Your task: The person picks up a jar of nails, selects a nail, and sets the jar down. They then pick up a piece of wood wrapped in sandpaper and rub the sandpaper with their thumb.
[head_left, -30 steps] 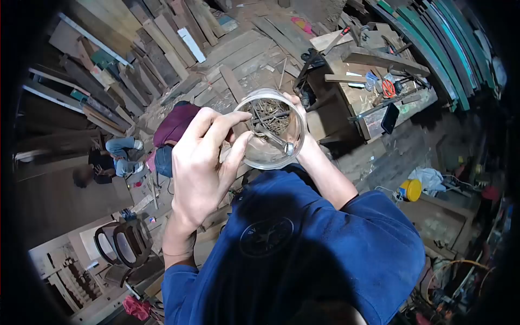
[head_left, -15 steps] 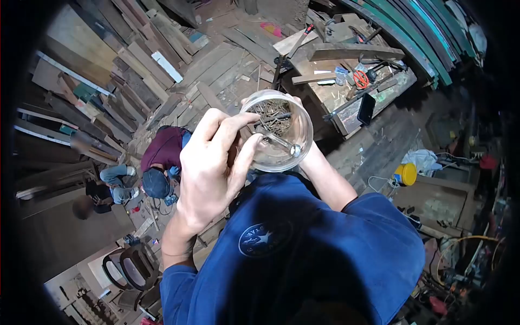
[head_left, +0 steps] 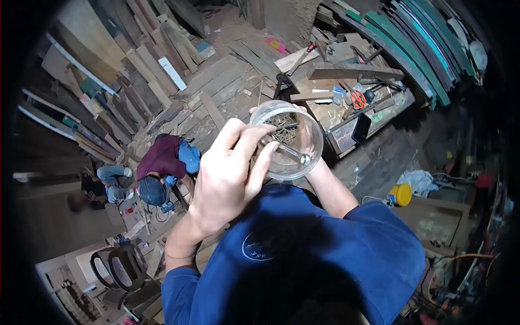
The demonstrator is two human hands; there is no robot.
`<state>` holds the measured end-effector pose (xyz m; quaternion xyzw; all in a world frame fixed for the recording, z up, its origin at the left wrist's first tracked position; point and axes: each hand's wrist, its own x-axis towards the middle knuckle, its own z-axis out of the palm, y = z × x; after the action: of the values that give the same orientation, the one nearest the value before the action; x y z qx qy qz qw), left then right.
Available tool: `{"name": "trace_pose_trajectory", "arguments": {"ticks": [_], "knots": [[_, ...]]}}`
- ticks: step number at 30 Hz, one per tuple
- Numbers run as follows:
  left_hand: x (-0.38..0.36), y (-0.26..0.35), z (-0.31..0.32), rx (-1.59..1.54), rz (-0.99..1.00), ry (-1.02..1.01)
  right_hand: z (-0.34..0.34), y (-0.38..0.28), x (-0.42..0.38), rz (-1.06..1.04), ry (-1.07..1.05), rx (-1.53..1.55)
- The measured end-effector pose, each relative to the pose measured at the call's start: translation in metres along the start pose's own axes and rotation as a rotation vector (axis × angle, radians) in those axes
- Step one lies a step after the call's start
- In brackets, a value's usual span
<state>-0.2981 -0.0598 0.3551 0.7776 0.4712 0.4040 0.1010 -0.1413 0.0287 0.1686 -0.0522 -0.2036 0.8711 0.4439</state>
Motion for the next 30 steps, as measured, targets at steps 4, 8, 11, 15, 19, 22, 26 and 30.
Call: {"name": "trace_pose_trajectory", "arguments": {"ticks": [4, 8, 11, 15, 19, 22, 26, 30], "knots": [[-0.012, 0.008, -0.005, 0.064, 0.106, 0.013, 0.001, 0.001, 0.019, 0.062, -0.025, 0.014], [-0.027, 0.019, -0.001, 0.178, 0.18, -0.02, -0.009, 0.011, 0.034, 0.04, 0.027, 0.0], [-0.03, 0.022, -0.005, 0.176, 0.174, -0.009, 0.013, 0.009, 0.042, 0.067, -0.027, -0.002], [-0.037, 0.025, -0.012, 0.195, 0.141, -0.041, 0.028, 0.011, 0.05, 0.099, -0.018, -0.056], [-0.038, 0.025, -0.021, 0.171, 0.142, -0.038, 0.036, 0.015, 0.055, 0.192, -0.14, 0.067], [-0.037, 0.027, -0.027, 0.172, 0.129, -0.043, 0.047, 0.018, 0.064, 0.197, -0.139, 0.018], [-0.036, 0.028, -0.033, 0.195, 0.123, -0.034, 0.08, 0.017, 0.073, 0.216, -0.131, 0.176], [-0.033, 0.03, -0.041, 0.234, 0.154, -0.018, 0.09, 0.021, 0.084, 0.122, -0.112, 0.069]]}}
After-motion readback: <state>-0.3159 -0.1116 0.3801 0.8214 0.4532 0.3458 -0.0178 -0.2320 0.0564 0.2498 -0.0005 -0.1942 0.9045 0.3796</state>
